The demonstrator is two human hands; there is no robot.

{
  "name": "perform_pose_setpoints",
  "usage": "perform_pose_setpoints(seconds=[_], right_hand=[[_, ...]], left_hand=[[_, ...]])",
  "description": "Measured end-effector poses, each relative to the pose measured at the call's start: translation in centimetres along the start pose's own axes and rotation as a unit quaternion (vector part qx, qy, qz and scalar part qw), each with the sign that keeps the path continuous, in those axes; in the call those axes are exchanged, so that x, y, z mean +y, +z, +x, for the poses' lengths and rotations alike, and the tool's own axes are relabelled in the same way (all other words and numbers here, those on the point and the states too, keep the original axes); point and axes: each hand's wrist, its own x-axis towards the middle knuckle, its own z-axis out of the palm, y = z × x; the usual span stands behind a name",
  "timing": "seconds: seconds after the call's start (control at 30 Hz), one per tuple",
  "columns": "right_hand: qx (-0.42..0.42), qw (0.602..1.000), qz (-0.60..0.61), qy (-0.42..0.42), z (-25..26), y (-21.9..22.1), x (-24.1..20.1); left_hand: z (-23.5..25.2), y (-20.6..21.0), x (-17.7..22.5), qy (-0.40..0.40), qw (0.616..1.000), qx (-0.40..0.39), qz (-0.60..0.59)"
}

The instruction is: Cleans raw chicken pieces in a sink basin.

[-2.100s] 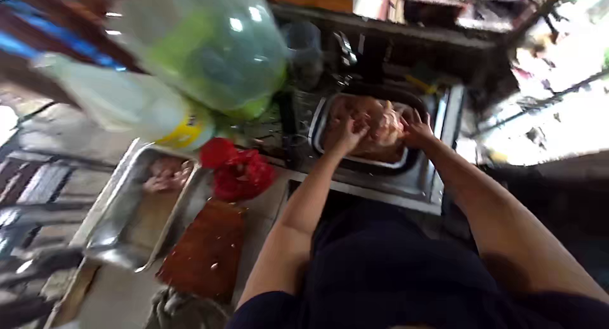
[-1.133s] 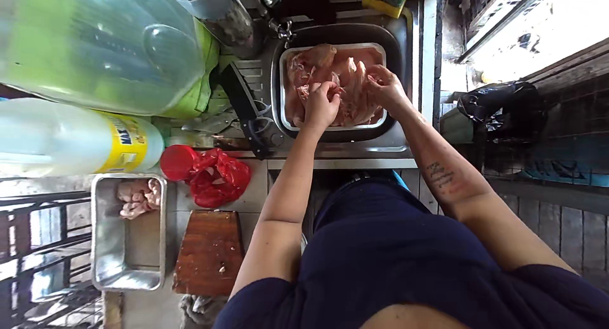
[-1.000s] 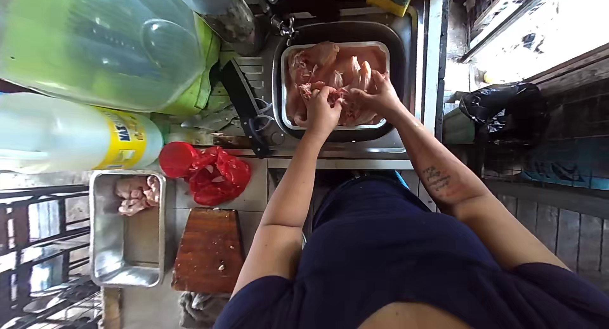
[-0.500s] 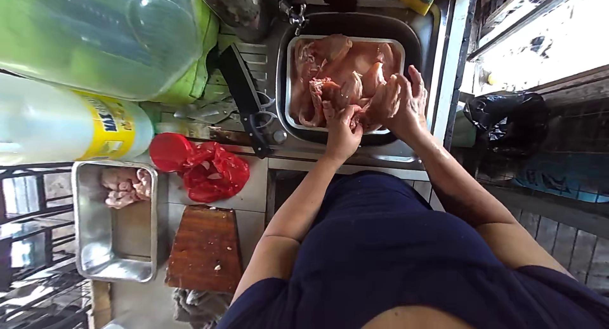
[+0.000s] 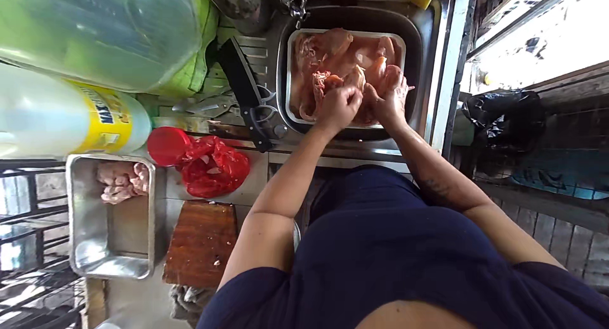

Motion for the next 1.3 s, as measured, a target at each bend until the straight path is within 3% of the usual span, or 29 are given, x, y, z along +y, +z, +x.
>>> perform_pose_setpoints(seconds=[0.1, 0.2, 0.3, 0.47, 0.73, 0.97, 1.3], right_hand=[[0.037, 0.999, 0.018, -0.021, 0.3, 1.3, 0.3], [0.05, 0.998, 0.02, 0.011, 0.8, 1.4, 0.0], [0.039, 0.996, -0.035, 0.077, 1.3, 1.1, -1.4], [-0.032, 0.986, -0.099, 0.127, 3.0, 0.4, -3.7], [-0.013, 0.99, -0.1, 0.097, 3.2, 0.5, -2.7], [0.0, 0.989, -0.102, 0.109, 4.0, 0.6, -1.2], [0.029, 0.995, -0.067, 0.067, 4.7, 1.0, 0.1]], left_hand=[[4.4, -0.9, 0.2, 0.008, 0.997, 0.006, 0.077], [7.8, -0.8, -0.2, -0.041, 0.989, -0.103, 0.1], [8.6, -1.2, -1.1, -0.082, 0.978, -0.178, 0.075], [7.9, -2.0, -1.3, -0.131, 0.97, -0.184, 0.083], [5.3, -0.1, -1.2, -0.126, 0.985, -0.063, 0.104], [3.9, 0.9, -0.1, -0.091, 0.987, -0.018, 0.129], [2.9, 2.1, -2.0, -0.022, 0.993, 0.069, 0.093]])
